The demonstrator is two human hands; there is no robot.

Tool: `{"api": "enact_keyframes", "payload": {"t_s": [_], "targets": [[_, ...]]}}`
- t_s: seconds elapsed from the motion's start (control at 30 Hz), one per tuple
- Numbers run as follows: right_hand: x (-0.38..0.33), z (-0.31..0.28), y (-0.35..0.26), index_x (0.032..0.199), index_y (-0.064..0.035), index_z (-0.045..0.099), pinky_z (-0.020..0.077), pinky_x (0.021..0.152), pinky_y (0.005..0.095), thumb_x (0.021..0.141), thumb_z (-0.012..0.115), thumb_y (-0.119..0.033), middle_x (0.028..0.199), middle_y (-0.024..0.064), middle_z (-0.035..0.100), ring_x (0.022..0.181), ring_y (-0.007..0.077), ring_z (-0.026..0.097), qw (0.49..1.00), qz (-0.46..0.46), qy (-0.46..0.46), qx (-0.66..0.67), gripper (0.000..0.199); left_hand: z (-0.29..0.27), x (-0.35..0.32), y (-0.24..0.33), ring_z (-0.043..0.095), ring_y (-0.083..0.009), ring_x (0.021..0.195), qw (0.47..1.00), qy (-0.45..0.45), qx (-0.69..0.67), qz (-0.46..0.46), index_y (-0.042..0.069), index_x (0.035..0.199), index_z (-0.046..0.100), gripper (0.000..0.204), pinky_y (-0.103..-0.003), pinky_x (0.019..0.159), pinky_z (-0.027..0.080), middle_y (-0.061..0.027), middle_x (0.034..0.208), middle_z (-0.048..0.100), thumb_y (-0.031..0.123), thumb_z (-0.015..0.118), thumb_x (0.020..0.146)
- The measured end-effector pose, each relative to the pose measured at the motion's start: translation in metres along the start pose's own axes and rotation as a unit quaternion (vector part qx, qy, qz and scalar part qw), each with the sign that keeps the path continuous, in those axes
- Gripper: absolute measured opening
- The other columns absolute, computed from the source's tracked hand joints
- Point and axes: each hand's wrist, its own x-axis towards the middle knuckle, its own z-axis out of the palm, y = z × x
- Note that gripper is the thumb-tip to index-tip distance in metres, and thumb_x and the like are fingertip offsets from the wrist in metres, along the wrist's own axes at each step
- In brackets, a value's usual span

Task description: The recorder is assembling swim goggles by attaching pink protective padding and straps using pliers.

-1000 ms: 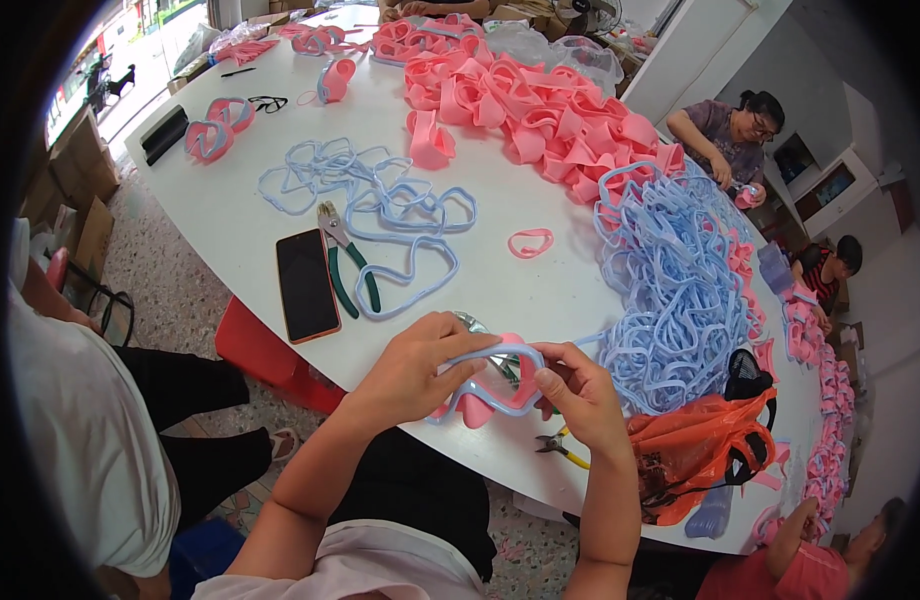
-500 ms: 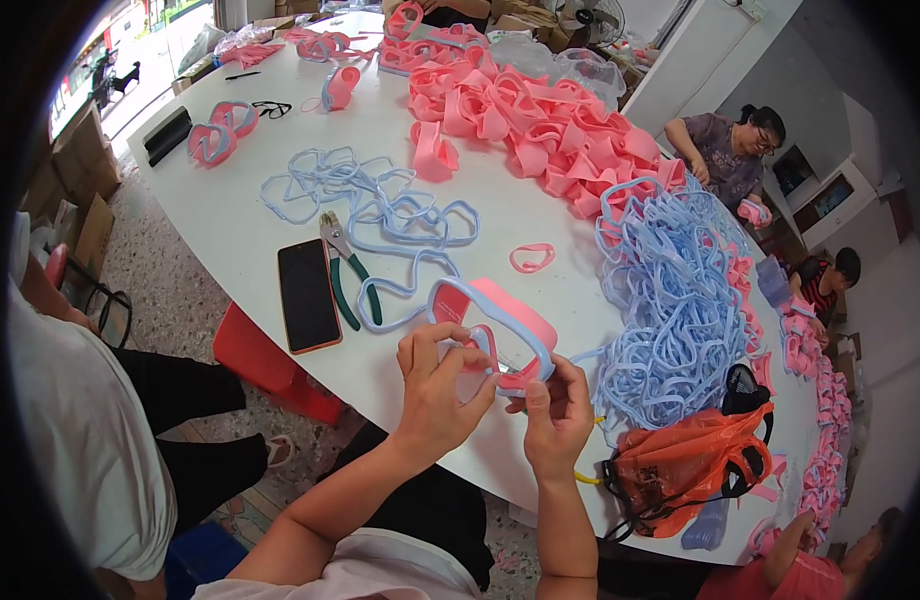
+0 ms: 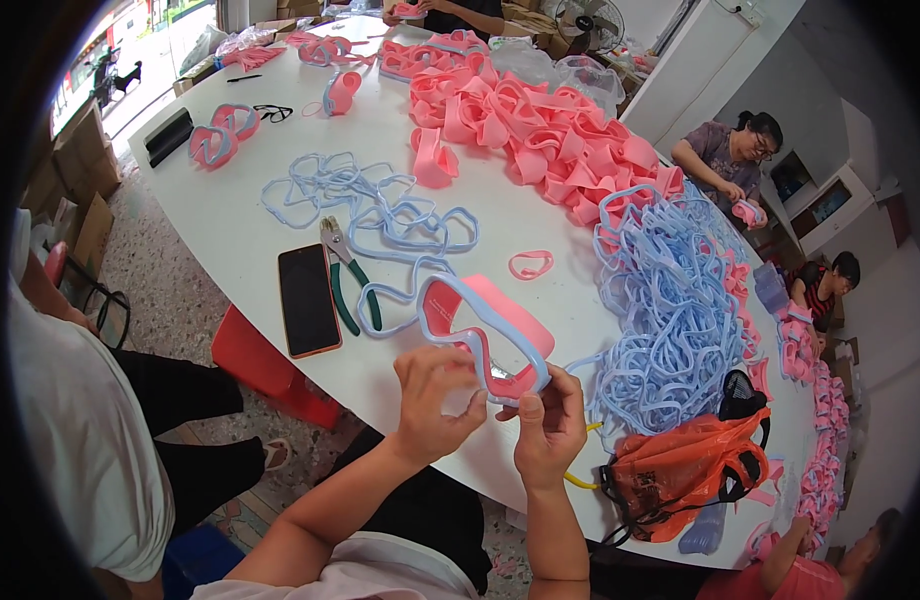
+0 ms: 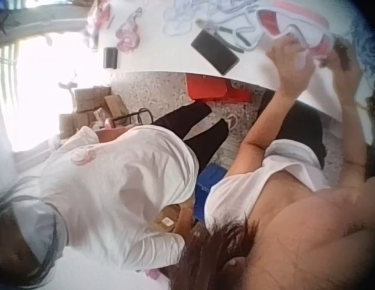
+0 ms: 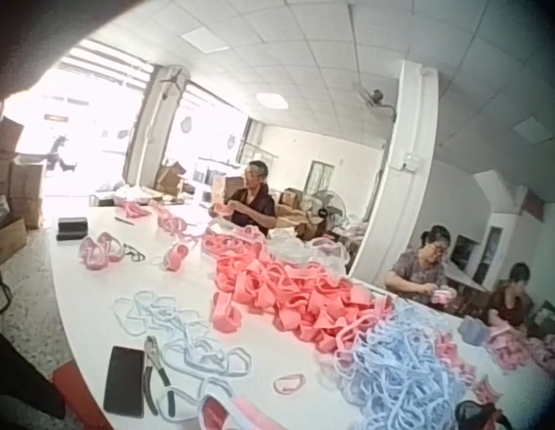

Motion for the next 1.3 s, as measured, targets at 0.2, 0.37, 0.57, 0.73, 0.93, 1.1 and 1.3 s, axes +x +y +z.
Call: {"api": "enact_keyframes", "payload": {"t_s": [0.2,0.37,0.57,0.73,0.93,1.1,1.3], "targets": [[-0.005,-0.001,0.001,0.119,0.0075,0.050,0.0588,0.062,0.0263,0.090,0.064,-0.009,0.104,0.0113,0.051,0.077,0.0128,0.061,0.999,-0.014,-0.018,-0.033,0.036,-0.004,0.012,0.012,0.043,-0.0256,0.099,0.996,-0.004,0.013,-0.084,0.009,0.085,0.064,0.024,-0.035,0.083,0.035,-0.0099,0.106,0.051,0.006,0.076,0.063],[-0.009,-0.001,0.003,0.119,0.0090,0.050,0.0576,0.060,0.0261,0.088,0.066,-0.005,0.104,0.0133,0.050,0.074,0.0156,0.063,0.991,-0.071,-0.043,-0.102,0.037,-0.004,0.011,0.005,0.042,-0.0255,0.098,0.997,-0.022,0.055,-0.046,0.008,0.080,0.062,0.023,-0.035,0.084,0.035,-0.0084,0.105,0.049,0.005,0.074,0.060],[-0.011,-0.001,0.004,0.119,0.0091,0.050,0.0576,0.060,0.0257,0.089,0.065,-0.006,0.105,0.0131,0.050,0.074,0.0155,0.063,0.994,-0.075,-0.022,-0.072,0.037,0.001,0.002,0.002,0.044,-0.0243,0.100,0.998,-0.028,0.049,0.026,0.010,0.078,0.061,0.024,-0.035,0.086,0.033,-0.0054,0.102,0.050,0.005,0.073,0.058],[-0.009,-0.002,0.003,0.119,0.0091,0.049,0.0585,0.062,0.0260,0.089,0.065,-0.006,0.105,0.0133,0.049,0.077,0.0157,0.063,0.996,-0.068,-0.004,-0.063,0.037,-0.005,0.003,0.006,0.043,-0.0253,0.100,0.998,-0.005,-0.006,-0.067,0.008,0.082,0.063,0.026,-0.036,0.085,0.035,-0.0088,0.105,0.049,0.006,0.075,0.060],[-0.010,-0.002,0.005,0.120,0.0092,0.049,0.0582,0.062,0.0261,0.089,0.065,-0.006,0.107,0.0152,0.049,0.077,0.0169,0.063,0.990,-0.097,-0.017,-0.098,0.038,-0.005,0.012,0.012,0.042,-0.0259,0.104,0.996,-0.021,0.048,-0.070,0.008,0.079,0.064,0.023,-0.036,0.088,0.034,-0.0080,0.106,0.048,0.006,0.076,0.059],[-0.012,-0.001,0.004,0.119,0.0083,0.049,0.0590,0.060,0.0270,0.091,0.061,-0.011,0.102,0.0104,0.049,0.077,0.0132,0.060,0.982,-0.119,-0.034,-0.143,0.036,-0.003,0.016,0.011,0.041,-0.0264,0.106,0.997,-0.015,0.030,-0.069,0.010,0.075,0.062,0.021,-0.037,0.089,0.032,-0.0066,0.108,0.048,0.005,0.074,0.058],[-0.014,0.002,0.001,0.119,0.0076,0.049,0.0586,0.059,0.0265,0.092,0.061,-0.013,0.103,0.0090,0.050,0.080,0.0134,0.060,0.993,-0.084,-0.005,-0.080,0.036,0.005,-0.004,-0.009,0.044,-0.0244,0.108,0.995,0.061,0.027,0.077,0.016,0.074,0.060,0.019,-0.036,0.091,0.032,-0.0033,0.108,0.051,0.010,0.071,0.060]]}}
